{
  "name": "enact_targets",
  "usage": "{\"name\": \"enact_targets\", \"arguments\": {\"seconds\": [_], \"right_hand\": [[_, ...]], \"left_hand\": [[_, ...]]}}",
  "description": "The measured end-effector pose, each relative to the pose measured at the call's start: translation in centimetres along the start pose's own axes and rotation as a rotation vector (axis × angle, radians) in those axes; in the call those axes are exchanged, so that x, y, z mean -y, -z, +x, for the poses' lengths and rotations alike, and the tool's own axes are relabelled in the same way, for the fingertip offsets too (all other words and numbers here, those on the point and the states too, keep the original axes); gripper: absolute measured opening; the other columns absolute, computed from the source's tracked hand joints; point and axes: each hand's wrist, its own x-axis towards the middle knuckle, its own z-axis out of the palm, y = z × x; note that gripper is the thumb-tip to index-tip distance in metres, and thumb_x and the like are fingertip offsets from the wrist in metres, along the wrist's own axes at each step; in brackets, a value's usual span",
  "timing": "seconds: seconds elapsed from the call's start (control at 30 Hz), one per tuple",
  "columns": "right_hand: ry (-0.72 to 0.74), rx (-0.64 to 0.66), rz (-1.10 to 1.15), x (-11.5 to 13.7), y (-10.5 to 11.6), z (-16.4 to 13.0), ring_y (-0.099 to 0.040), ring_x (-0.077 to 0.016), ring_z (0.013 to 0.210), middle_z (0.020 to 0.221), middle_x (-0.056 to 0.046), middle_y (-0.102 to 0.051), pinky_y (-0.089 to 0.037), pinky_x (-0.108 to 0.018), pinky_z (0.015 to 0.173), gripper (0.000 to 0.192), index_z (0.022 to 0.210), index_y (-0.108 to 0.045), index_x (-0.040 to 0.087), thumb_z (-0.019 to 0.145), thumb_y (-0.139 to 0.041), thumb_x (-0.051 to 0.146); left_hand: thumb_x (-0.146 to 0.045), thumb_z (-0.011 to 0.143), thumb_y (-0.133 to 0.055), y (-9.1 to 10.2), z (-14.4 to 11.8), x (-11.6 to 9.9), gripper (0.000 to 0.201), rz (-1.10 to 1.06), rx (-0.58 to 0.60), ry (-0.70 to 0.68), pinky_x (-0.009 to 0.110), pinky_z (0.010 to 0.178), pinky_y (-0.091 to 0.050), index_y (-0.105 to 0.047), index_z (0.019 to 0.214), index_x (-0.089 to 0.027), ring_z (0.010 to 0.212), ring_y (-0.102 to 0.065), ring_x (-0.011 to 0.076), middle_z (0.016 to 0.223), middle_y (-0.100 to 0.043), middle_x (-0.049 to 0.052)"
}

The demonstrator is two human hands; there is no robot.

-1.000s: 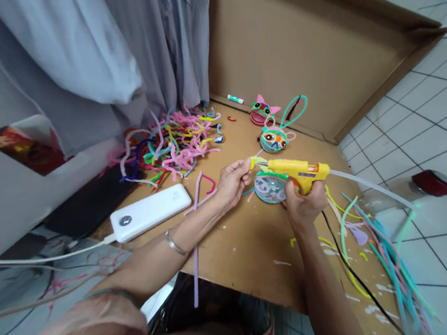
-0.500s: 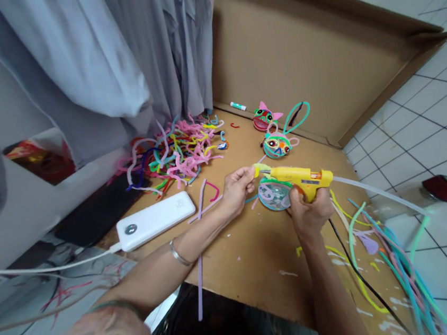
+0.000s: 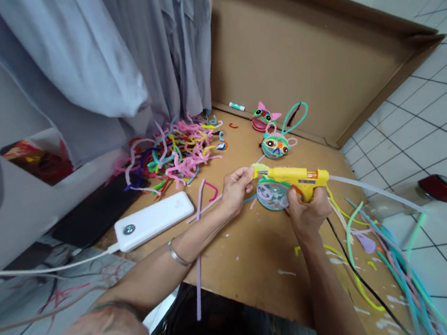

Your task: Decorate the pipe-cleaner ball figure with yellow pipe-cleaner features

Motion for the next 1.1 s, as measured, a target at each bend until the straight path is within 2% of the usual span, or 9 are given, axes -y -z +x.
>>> {"name": "enact_targets", "arguments": {"seconds": [0.27, 0.43, 0.57, 0.77, 1.1], "right_hand": [[0.07, -0.029, 0.011, -0.28, 0.15, 0.01, -0.055, -0.021, 0.057, 0.064, -0.002, -0.056, -0.04, -0.029, 0.056, 0.016, 0.084, -0.053, 0.022, 0.077, -0.054, 0.036], [0.093, -0.046, 0.015, -0.45, 0.16, -0.01, -0.054, -0.0202, 0.057, 0.062, 0.0, -0.052, -0.039, -0.029, 0.056, 0.013, 0.081, -0.05, 0.023, 0.075, -0.055, 0.034], [0.078, -0.063, -0.002, -0.51, 0.11, -0.05, -0.053, -0.02, 0.057, 0.062, 0.0, -0.052, -0.039, -0.029, 0.056, 0.011, 0.078, -0.048, 0.024, 0.075, -0.054, 0.032], [0.018, -0.021, 0.007, -0.28, 0.21, 0.07, -0.052, -0.0199, 0.057, 0.062, 0.001, -0.051, -0.039, -0.029, 0.056, 0.014, 0.079, -0.047, 0.024, 0.074, -0.054, 0.036], [0.048, -0.035, 0.016, -0.35, 0.36, 0.32, -0.047, -0.0178, 0.053, 0.059, 0.002, -0.047, -0.036, -0.028, 0.053, 0.014, 0.072, -0.042, 0.025, 0.073, -0.053, 0.034]], "left_hand": [[-0.062, 0.054, -0.083, -0.07, 0.02, -0.12, 0.055, 0.042, 0.003, -0.018, 0.02, 0.045, -0.02, -0.055, 0.057, -0.014, 0.046, -0.027, 0.003, 0.052, -0.042, -0.006], [-0.062, 0.053, -0.083, 0.0, 0.09, 0.0, 0.056, 0.044, -0.006, -0.019, 0.02, 0.045, -0.019, -0.054, 0.057, -0.014, 0.047, -0.027, 0.0034, 0.053, -0.04, -0.006], [-0.062, 0.053, -0.083, -0.02, 0.04, 0.01, 0.056, 0.042, 0.002, -0.011, 0.021, 0.046, -0.019, -0.054, 0.058, -0.014, 0.047, -0.027, 0.0036, 0.054, -0.041, -0.005], [-0.061, 0.057, -0.081, -0.07, -0.15, -0.04, 0.056, 0.056, 0.034, -0.015, 0.021, 0.046, -0.019, -0.05, 0.056, -0.015, 0.047, -0.026, 0.0037, 0.053, -0.038, -0.006], [-0.062, 0.058, -0.08, -0.04, -0.17, -0.06, 0.055, 0.076, 0.039, -0.018, 0.021, 0.046, -0.019, -0.049, 0.057, -0.016, 0.047, -0.026, 0.0038, 0.052, -0.036, -0.007]]}}
